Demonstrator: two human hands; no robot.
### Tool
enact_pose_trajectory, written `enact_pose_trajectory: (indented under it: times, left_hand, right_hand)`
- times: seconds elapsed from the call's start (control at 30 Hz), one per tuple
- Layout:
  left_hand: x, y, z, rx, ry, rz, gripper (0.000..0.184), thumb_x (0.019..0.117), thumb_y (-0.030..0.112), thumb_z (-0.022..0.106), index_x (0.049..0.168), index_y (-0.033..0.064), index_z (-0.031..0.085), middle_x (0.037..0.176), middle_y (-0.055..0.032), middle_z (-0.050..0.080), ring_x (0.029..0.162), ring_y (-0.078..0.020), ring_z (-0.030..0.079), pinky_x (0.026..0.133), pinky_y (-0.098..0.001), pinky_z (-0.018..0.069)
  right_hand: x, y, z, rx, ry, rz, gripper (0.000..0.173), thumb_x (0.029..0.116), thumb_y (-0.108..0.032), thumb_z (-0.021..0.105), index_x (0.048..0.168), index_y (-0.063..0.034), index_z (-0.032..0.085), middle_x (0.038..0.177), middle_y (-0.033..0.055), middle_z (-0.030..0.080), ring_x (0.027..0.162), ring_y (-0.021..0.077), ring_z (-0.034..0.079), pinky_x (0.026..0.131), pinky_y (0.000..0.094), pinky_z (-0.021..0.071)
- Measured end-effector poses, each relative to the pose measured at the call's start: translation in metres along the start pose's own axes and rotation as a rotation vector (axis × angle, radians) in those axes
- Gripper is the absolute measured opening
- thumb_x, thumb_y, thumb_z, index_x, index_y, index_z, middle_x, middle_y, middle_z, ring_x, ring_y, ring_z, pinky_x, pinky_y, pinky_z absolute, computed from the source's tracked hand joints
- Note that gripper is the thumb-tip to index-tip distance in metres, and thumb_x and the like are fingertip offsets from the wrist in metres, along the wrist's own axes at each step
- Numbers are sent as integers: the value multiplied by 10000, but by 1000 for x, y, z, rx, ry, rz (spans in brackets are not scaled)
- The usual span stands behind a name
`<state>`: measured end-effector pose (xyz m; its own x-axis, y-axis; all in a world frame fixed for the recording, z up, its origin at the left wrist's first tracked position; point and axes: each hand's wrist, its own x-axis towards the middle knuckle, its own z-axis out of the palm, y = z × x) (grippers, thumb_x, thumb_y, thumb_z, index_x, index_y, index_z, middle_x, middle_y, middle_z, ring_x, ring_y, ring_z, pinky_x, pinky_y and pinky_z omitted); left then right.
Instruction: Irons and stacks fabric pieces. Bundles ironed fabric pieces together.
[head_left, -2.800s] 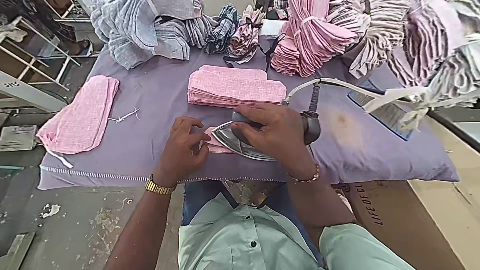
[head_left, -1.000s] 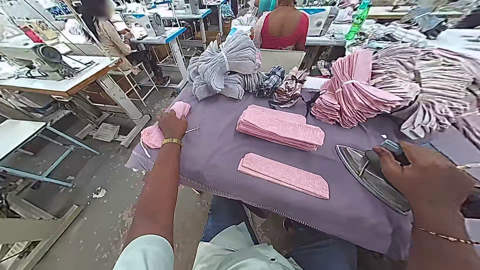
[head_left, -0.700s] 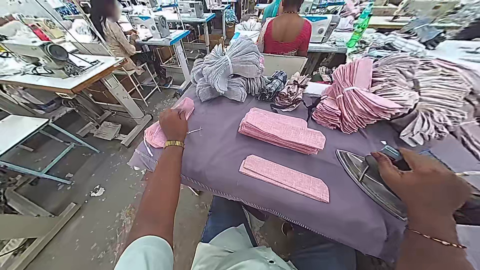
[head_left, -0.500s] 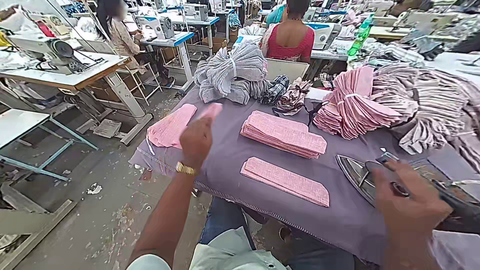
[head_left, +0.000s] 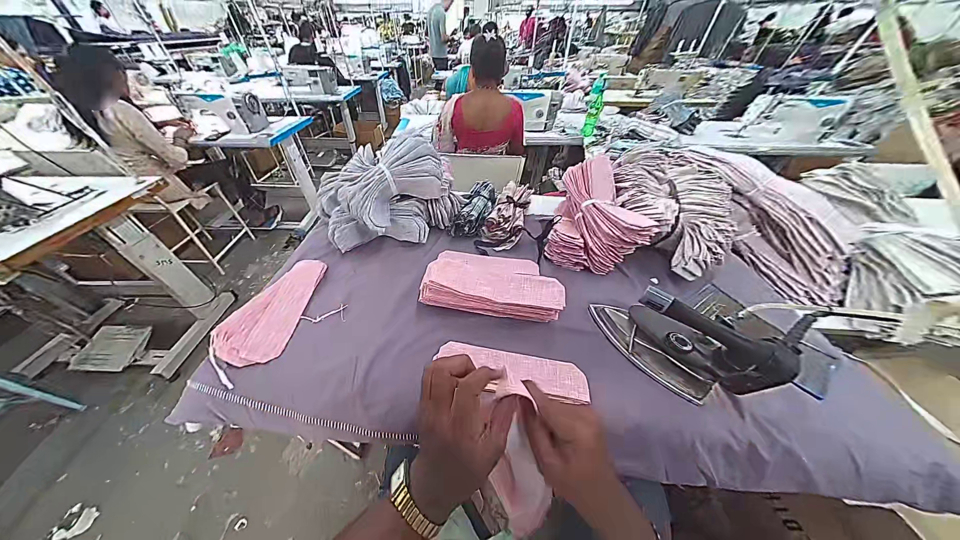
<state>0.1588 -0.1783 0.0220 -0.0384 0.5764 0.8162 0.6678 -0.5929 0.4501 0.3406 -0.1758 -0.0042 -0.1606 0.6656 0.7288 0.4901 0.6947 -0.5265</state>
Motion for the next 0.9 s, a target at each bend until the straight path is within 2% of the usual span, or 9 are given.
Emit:
enact_pose_trajectory:
  times: [0.1,0.27,0.33,0.4,0.5,0.57,0.67,0.8,0.9]
  left_hand:
    - [14,-10,-2,10,-75,84,191,971,160,659,1113,194,783,1002,-4,693,798,-66,650,654,-239,571]
    - [11,-5,2,26,-152,159,236,968,164,649,1157,221,778,1217,-59,692,1033,-145,674,836,-292,598]
    - [9,-3,2,-23,-153,184,155,936,180,681,1025,230,798,1182,-40,707,986,-136,677,790,-287,592]
    - [10,-9,-5,-204,-89,162,102,895,101,684,890,148,775,1110,-42,733,998,-141,703,829,-293,620]
    - [18,-24,-36,-433,51,82,48,895,100,693,890,134,728,1079,-21,723,1026,-155,700,868,-313,622]
    - [18,-38,-50,-346,133,58,63,928,118,668,917,156,717,1107,-2,712,1034,-144,689,876,-301,605]
    - [-5,-47,-25,-290,99,53,161,966,76,599,1029,73,747,1164,-97,721,1118,-221,687,970,-386,592]
    - [-18,-67,-11,-129,46,3,236,956,82,592,1120,2,742,1167,-159,734,1075,-226,710,910,-372,604]
    - [-16,-64,-8,-179,-34,33,211,946,81,631,1105,25,757,1203,-175,721,1147,-260,696,972,-398,600]
  right_hand:
    - [-6,-6,1,-148,-25,-72,284,1015,-189,512,1138,-33,716,615,5,614,516,110,588,467,313,492]
    - [-3,-13,-7,-285,23,-92,312,991,-199,527,1137,-38,751,604,-3,622,507,111,577,482,305,491]
    - [-10,-16,-1,-326,0,-134,289,993,-212,543,1126,-52,744,559,-20,542,476,118,512,462,298,428]
    - [-15,-17,-6,-336,-12,-139,300,979,-222,571,1172,-77,749,651,-15,640,547,121,578,522,306,481]
    - [-20,-2,-30,-331,2,-78,338,957,-298,592,1180,-99,750,999,38,781,873,153,735,766,374,611]
    - [-21,17,-49,-280,47,5,426,989,-341,566,1236,-28,719,1177,126,751,1060,210,729,906,410,608]
    - [-21,21,-49,19,154,27,349,1026,-151,547,1259,75,675,1330,253,662,1266,333,647,1082,465,555]
    - [-18,34,-48,-85,260,22,302,982,-90,581,1206,76,697,1285,243,684,1089,262,722,932,389,615]
    - [-18,42,-44,-91,227,4,293,989,-54,543,1180,90,712,1264,256,695,1191,317,694,1022,431,591]
